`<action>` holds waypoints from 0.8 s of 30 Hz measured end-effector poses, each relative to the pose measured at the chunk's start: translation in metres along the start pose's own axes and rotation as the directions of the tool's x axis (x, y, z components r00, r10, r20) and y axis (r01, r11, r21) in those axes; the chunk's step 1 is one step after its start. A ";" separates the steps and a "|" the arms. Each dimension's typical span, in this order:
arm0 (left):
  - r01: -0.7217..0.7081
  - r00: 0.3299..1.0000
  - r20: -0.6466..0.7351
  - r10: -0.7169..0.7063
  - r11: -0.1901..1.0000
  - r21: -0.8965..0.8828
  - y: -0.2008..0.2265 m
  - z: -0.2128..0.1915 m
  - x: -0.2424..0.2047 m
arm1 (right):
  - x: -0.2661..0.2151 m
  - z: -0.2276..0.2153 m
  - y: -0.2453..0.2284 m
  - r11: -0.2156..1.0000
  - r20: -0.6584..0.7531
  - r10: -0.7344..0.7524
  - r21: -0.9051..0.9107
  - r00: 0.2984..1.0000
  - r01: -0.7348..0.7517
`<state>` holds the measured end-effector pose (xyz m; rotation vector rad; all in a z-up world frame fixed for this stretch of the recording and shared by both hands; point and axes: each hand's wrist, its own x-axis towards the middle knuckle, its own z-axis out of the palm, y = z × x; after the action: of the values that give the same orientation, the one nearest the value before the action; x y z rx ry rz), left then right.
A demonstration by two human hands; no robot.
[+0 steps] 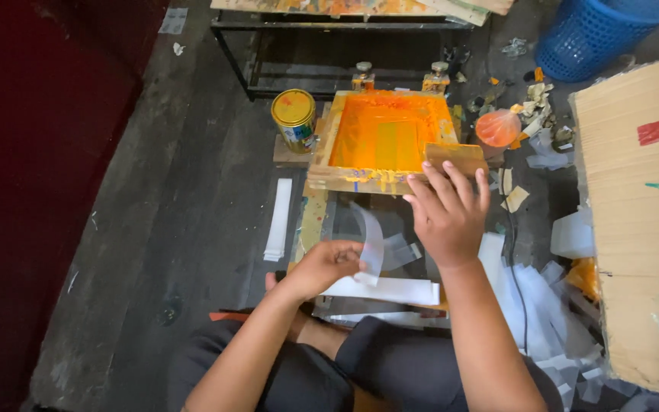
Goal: The person sits cross-legged on the floor and handles a long strip of translucent material, folding and unfolding it. They then use a wooden squeegee to spread orange ink across a screen printing frame. The person repeats the process of folding the translucent strip and spreading ink on the screen.
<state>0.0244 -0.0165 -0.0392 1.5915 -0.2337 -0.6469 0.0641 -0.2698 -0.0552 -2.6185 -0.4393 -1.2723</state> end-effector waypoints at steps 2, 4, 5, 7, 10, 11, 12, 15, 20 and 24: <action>0.002 0.999 -0.032 0.000 0.997 0.075 -0.038 -0.005 0.033 | 0.001 0.003 0.001 1.000 -0.003 0.013 -0.008 1.000 -0.013; 0.006 0.998 -0.056 0.002 0.989 0.149 -0.070 -0.007 0.059 | 0.002 0.005 0.000 0.999 -0.005 0.031 -0.021 0.999 -0.031; 0.023 0.989 -0.147 0.007 0.979 0.204 -0.083 -0.007 0.067 | 0.003 0.005 -0.001 0.999 -0.023 0.029 -0.016 0.999 -0.030; 0.042 0.973 -0.231 0.018 0.967 0.251 -0.094 -0.003 0.078 | 0.005 0.006 0.000 0.999 -0.038 0.025 -0.018 0.999 -0.026; 0.122 0.949 -0.311 0.055 0.845 0.520 -0.087 0.003 0.072 | 0.003 0.006 -0.001 0.997 -0.028 0.058 0.047 0.998 -0.057; 0.100 0.938 -0.298 0.179 0.682 0.724 -0.081 0.003 0.067 | 0.004 0.006 -0.001 0.997 -0.027 0.061 0.043 0.998 -0.060; 0.092 0.921 -0.254 0.296 0.466 0.880 -0.076 0.002 0.061 | 0.005 0.006 -0.002 0.997 -0.029 0.064 0.045 0.998 -0.062; -0.179 0.865 -0.005 0.503 0.317 0.931 -0.092 0.022 0.057 | 0.006 0.003 -0.001 0.997 -0.001 0.059 0.052 0.998 -0.059; -0.232 0.946 0.168 0.277 0.217 0.948 -0.059 0.041 0.039 | 0.001 0.001 -0.003 0.993 0.068 0.097 0.060 0.993 -0.101; -0.155 0.982 0.130 0.136 0.191 0.969 -0.049 0.041 0.037 | 0.001 0.000 -0.005 0.993 0.092 0.100 0.056 0.991 -0.105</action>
<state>0.0220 -0.0633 -0.0964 2.7888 -0.9814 -0.2954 0.0629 -0.2647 -0.0539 -2.6178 -0.3467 -1.0962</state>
